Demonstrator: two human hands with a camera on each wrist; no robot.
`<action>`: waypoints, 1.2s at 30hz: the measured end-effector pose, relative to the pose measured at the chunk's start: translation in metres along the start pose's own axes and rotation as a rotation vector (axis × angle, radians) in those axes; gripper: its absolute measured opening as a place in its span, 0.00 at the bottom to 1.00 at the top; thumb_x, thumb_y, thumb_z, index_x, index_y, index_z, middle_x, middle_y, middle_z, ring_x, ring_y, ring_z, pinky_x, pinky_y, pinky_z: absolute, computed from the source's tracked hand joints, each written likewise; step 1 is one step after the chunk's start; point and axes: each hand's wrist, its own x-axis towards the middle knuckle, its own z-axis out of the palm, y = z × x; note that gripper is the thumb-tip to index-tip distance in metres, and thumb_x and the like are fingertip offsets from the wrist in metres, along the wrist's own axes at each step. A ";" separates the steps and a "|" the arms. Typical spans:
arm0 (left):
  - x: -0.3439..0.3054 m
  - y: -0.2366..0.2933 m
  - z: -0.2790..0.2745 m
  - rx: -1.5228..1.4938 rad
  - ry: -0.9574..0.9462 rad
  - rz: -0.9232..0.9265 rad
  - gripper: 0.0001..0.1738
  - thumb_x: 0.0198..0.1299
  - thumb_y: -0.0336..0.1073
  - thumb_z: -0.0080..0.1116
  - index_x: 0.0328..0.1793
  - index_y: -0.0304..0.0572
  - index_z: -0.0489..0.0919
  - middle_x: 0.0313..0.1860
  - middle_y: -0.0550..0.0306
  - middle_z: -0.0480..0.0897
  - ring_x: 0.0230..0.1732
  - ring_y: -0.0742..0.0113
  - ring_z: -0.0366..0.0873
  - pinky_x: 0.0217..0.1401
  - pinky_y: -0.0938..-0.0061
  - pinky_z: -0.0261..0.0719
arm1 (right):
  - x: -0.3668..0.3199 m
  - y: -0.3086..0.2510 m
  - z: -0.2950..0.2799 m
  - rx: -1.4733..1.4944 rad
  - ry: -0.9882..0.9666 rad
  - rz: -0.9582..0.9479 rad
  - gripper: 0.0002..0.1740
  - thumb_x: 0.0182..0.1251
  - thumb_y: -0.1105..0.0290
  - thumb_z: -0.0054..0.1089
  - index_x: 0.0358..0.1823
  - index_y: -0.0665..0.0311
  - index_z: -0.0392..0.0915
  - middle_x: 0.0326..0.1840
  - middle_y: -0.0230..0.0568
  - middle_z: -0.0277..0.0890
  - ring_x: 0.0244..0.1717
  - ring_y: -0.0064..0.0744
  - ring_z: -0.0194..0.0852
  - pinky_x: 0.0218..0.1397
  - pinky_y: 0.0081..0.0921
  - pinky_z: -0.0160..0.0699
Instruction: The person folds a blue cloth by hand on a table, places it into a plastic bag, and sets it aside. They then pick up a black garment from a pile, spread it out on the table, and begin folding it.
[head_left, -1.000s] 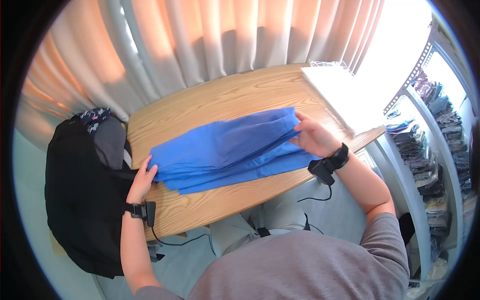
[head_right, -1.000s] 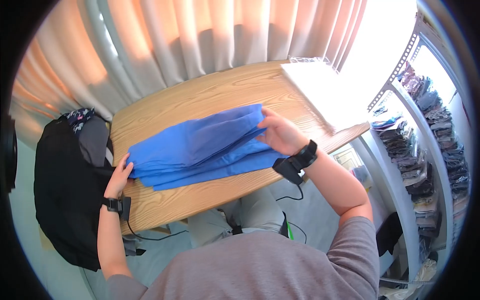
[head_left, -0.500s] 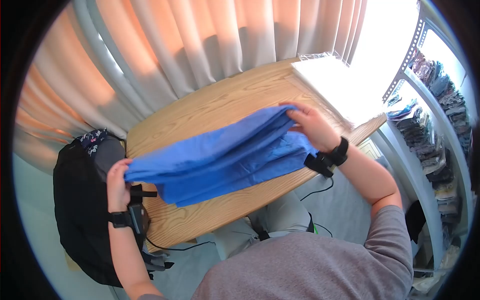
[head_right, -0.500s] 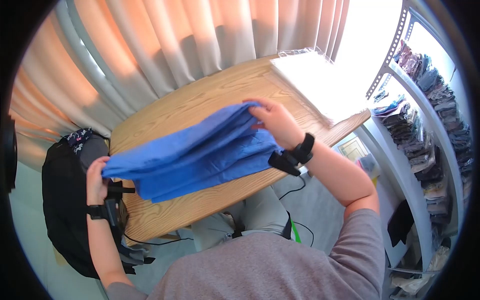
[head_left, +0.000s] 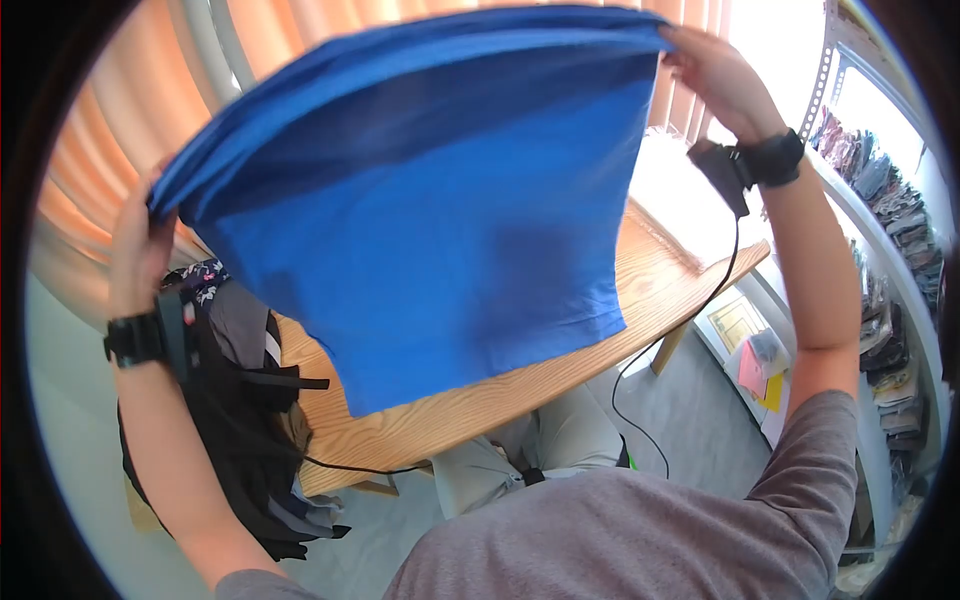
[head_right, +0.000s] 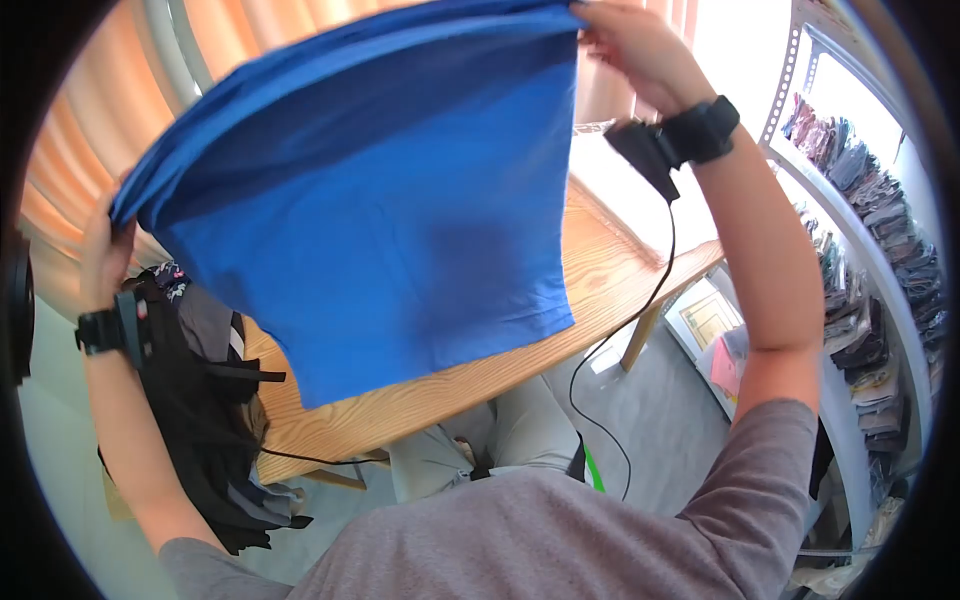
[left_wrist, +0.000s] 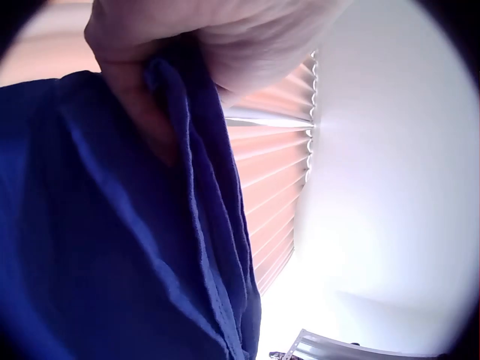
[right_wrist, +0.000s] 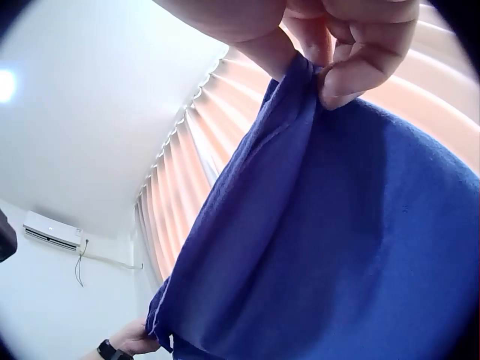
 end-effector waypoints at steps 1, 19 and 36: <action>0.003 0.016 0.006 0.007 -0.032 0.029 0.18 0.66 0.36 0.47 0.56 0.31 0.74 0.48 0.56 0.79 0.49 0.72 0.75 0.58 0.78 0.69 | 0.013 -0.007 -0.011 -0.037 0.014 -0.075 0.16 0.68 0.59 0.52 0.46 0.63 0.76 0.40 0.31 0.77 0.40 0.19 0.71 0.44 0.15 0.68; 0.018 0.092 0.032 0.078 -0.165 0.047 0.10 0.60 0.35 0.51 0.42 0.37 0.80 0.34 0.61 0.81 0.37 0.73 0.77 0.44 0.80 0.75 | -0.010 -0.123 -0.029 -0.402 0.192 0.094 0.13 0.65 0.64 0.46 0.32 0.64 0.76 0.23 0.34 0.78 0.21 0.19 0.73 0.23 0.15 0.65; -0.024 0.101 0.051 0.374 -0.063 -0.218 0.05 0.52 0.35 0.61 0.28 0.46 0.78 0.24 0.63 0.78 0.28 0.74 0.73 0.39 0.74 0.74 | -0.004 -0.104 -0.034 0.063 0.166 -0.155 0.19 0.69 0.60 0.45 0.50 0.68 0.73 0.43 0.44 0.79 0.44 0.30 0.78 0.52 0.24 0.74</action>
